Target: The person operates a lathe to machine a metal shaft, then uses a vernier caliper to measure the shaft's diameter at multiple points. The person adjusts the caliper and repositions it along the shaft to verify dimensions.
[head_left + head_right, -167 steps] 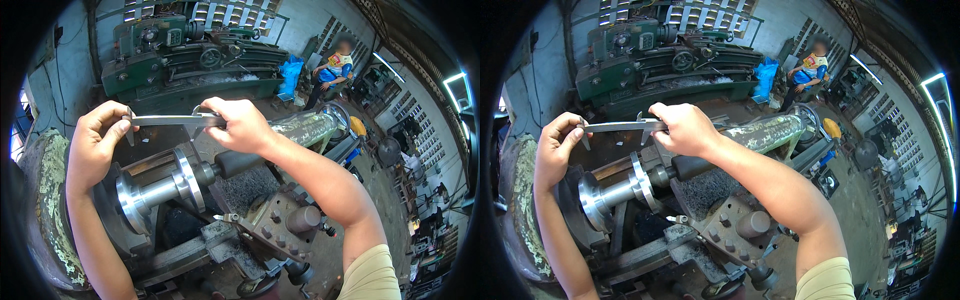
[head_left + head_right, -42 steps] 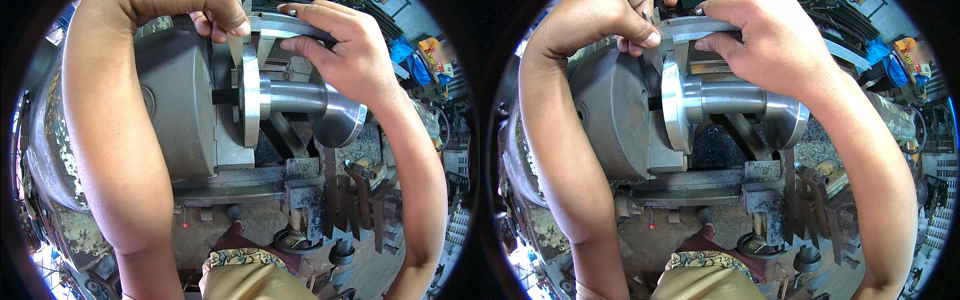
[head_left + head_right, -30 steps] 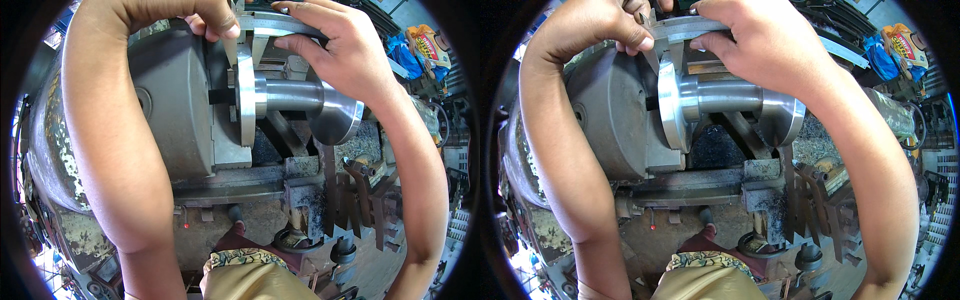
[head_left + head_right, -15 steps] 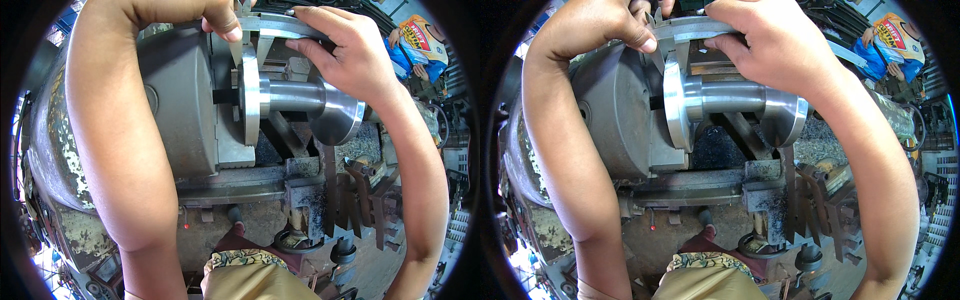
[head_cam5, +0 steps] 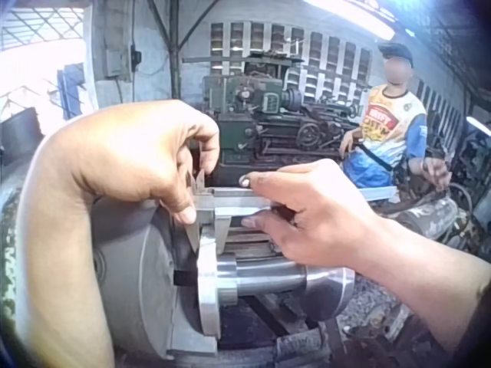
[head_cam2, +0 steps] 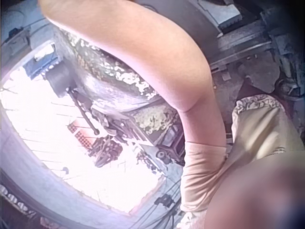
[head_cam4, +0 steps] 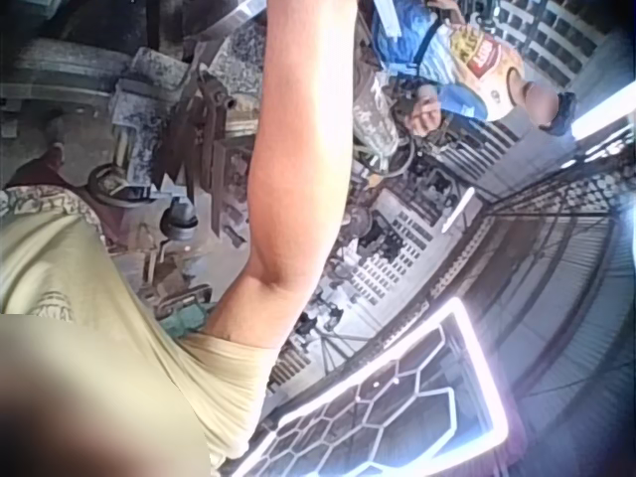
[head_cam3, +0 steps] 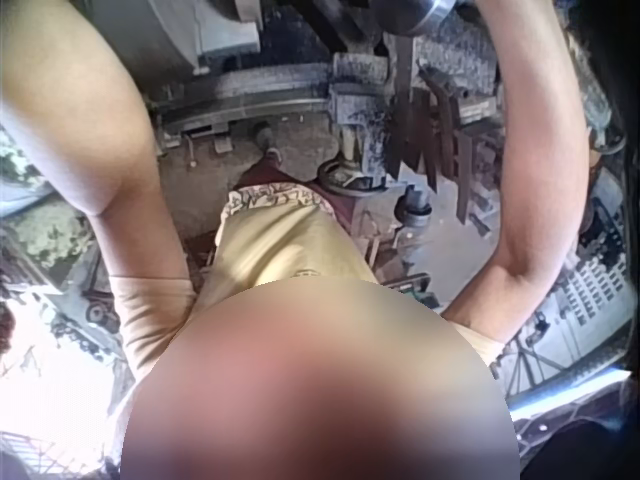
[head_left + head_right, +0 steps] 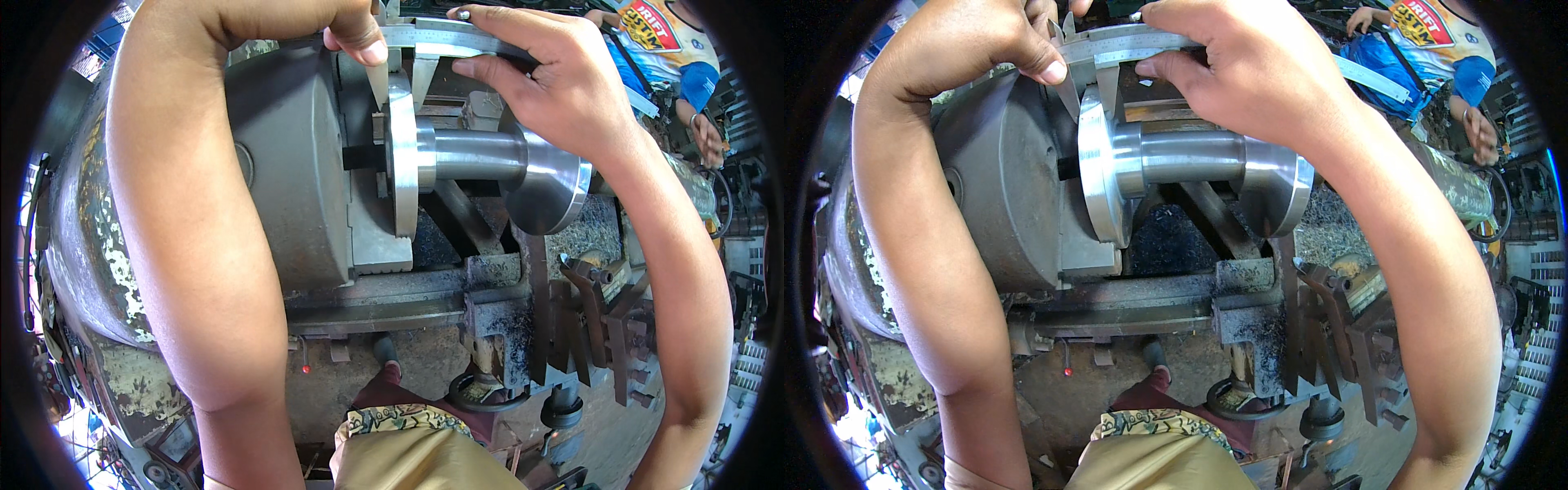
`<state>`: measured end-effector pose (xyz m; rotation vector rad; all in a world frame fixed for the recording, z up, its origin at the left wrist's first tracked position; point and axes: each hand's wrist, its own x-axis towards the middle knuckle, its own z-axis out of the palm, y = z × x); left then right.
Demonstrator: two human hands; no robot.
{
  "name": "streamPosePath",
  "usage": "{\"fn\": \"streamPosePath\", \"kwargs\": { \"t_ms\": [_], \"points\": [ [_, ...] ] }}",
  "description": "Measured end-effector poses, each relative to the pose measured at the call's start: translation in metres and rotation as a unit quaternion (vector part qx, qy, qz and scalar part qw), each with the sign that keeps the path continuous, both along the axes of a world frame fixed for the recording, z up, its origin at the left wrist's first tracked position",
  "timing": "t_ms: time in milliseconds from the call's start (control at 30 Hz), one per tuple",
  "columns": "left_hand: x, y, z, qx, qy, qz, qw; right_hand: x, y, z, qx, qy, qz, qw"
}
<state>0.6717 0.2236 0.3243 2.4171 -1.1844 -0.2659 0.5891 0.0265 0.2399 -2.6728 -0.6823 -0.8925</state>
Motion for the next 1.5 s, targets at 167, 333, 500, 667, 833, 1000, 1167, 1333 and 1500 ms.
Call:
{"fn": "streamPosePath", "kwargs": {
  "t_ms": [167, 333, 500, 667, 833, 1000, 1167, 1333, 1500],
  "points": [
    [-0.001, -0.002, 0.002, 0.011, 0.003, 0.024, 1.000, 0.000, 0.005, 0.007, 0.012, 0.011, 0.014, 1.000],
    [0.004, -0.005, 0.004, 0.011, 0.030, 0.042, 0.999, -0.005, 0.009, 0.009, 0.028, 0.045, -0.025, 0.998],
    [0.005, -0.002, 0.005, 0.005, 0.036, 0.016, 0.999, -0.002, 0.005, 0.004, 0.016, 0.029, -0.021, 0.999],
    [0.005, -0.004, 0.006, 0.016, 0.022, 0.018, 0.999, -0.001, 0.001, 0.001, 0.024, 0.020, -0.013, 0.999],
    [0.004, -0.006, 0.005, 0.019, 0.018, 0.023, 0.999, -0.001, 0.001, 0.001, 0.018, 0.021, -0.015, 1.000],
    [0.002, -0.007, 0.006, 0.015, 0.027, 0.035, 0.999, 0.000, 0.001, 0.001, 0.016, 0.021, -0.015, 1.000],
    [0.002, -0.008, 0.007, 0.026, 0.026, 0.033, 0.999, -0.001, -0.001, 0.000, 0.016, 0.024, -0.017, 0.999],
    [0.003, -0.007, 0.007, 0.025, 0.022, 0.032, 0.999, 0.000, 0.000, 0.002, 0.009, 0.043, -0.030, 0.999],
    [-0.002, -0.004, 0.002, 0.003, -0.033, -0.007, 0.999, -0.005, 0.005, 0.008, 0.022, 0.055, -0.032, 0.998]
  ]
}}
